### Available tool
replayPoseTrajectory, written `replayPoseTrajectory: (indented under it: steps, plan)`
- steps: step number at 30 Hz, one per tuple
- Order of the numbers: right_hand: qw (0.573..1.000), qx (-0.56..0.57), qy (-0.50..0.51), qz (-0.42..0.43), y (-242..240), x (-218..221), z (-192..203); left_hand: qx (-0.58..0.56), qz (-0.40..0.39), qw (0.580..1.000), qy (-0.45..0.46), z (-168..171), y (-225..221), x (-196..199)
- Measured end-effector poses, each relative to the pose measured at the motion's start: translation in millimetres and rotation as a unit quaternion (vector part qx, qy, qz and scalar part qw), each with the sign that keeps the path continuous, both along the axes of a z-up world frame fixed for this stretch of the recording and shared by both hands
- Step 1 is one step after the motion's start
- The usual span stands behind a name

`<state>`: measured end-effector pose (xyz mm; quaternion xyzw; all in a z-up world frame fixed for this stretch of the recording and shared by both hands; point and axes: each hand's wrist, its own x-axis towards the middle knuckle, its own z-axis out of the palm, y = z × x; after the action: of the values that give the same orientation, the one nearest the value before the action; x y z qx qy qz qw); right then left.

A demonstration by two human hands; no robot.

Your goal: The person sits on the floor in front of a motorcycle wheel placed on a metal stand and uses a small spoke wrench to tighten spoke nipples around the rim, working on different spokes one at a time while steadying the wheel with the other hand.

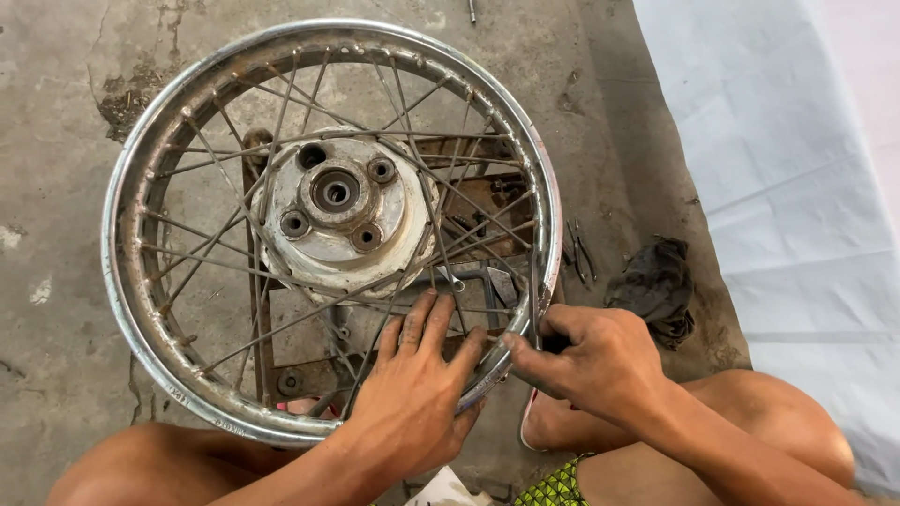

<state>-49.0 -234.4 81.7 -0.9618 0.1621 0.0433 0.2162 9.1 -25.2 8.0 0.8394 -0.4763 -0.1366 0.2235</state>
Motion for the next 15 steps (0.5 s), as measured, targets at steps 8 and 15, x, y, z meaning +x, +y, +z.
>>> replayPoseTrajectory:
  steps: [8, 15]
  plan:
    - [0.994, -0.067, 0.071, 0.052, -3.5, 0.4, -20.6, -0.015, -0.007, 1.000, -0.019, 4.3, 1.5, 2.6]
    - [0.984, -0.088, 0.158, -0.006, -2.6, 8.7, -9.9, 0.003, -0.024, 1.000, 0.002, 2.7, -1.0, 3.7]
